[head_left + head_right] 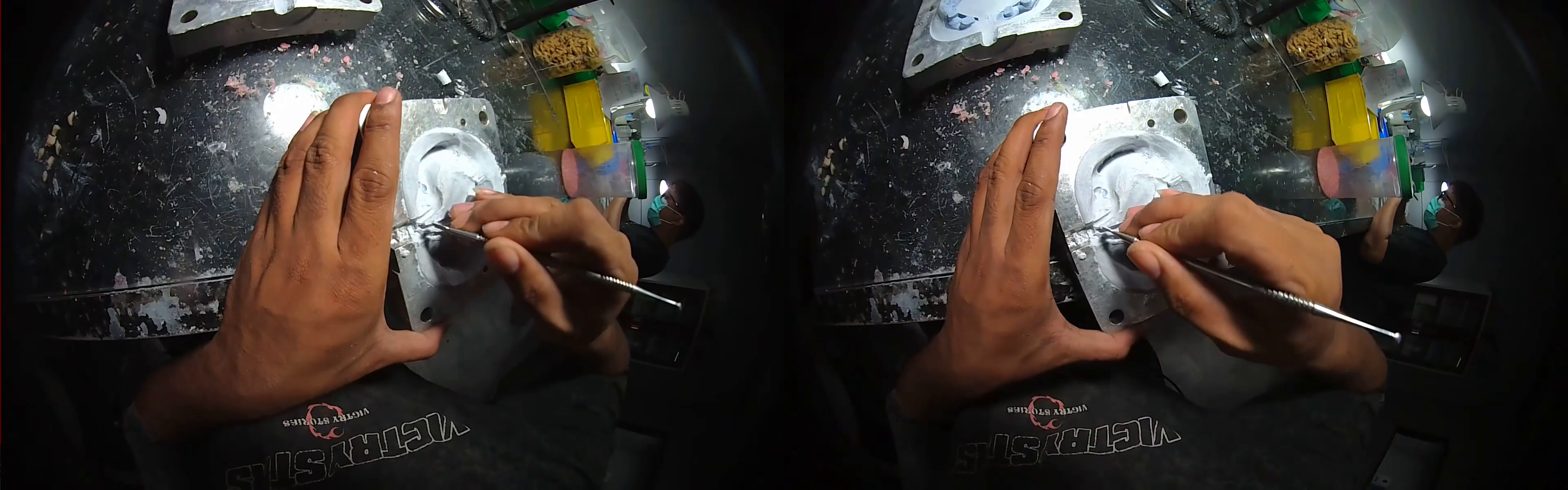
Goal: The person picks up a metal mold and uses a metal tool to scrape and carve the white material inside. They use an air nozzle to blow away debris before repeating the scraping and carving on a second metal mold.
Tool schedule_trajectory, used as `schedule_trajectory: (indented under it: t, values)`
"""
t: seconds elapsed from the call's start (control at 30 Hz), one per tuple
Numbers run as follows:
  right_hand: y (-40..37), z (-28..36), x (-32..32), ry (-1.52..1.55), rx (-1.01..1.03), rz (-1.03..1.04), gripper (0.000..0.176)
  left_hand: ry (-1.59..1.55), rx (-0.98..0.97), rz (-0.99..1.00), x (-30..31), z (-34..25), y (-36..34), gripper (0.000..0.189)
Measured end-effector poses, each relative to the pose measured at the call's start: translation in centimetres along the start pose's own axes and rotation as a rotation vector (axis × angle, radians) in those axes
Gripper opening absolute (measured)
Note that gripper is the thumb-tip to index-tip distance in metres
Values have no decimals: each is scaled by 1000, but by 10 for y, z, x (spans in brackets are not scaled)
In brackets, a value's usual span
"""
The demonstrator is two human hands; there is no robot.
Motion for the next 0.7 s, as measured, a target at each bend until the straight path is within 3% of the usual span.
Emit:
schedule_trajectory:
  t: [0.2, 0.53, 0.7]
  values:
    - [10, -6, 6, 96, -130, -22, 12, 3, 0, 9, -1, 1, 0, 151]
    - [20, 3, 2, 45, 23, 74, 17, -11, -19, 0, -2, 1, 0, 151]
    - [35, -1, -1, -81, -37, 178, 19, -4, -3, 8, -3, 1, 0, 151]
Point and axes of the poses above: each hand's wrist, its own y-axis towards the middle knuckle, its own x-axis out of the back of the hand, z = x × y, the point moved 10 cm from there along y, towards the middle knuckle, and after that the axes turned 11 degrees about y, right-handed, at the moved point
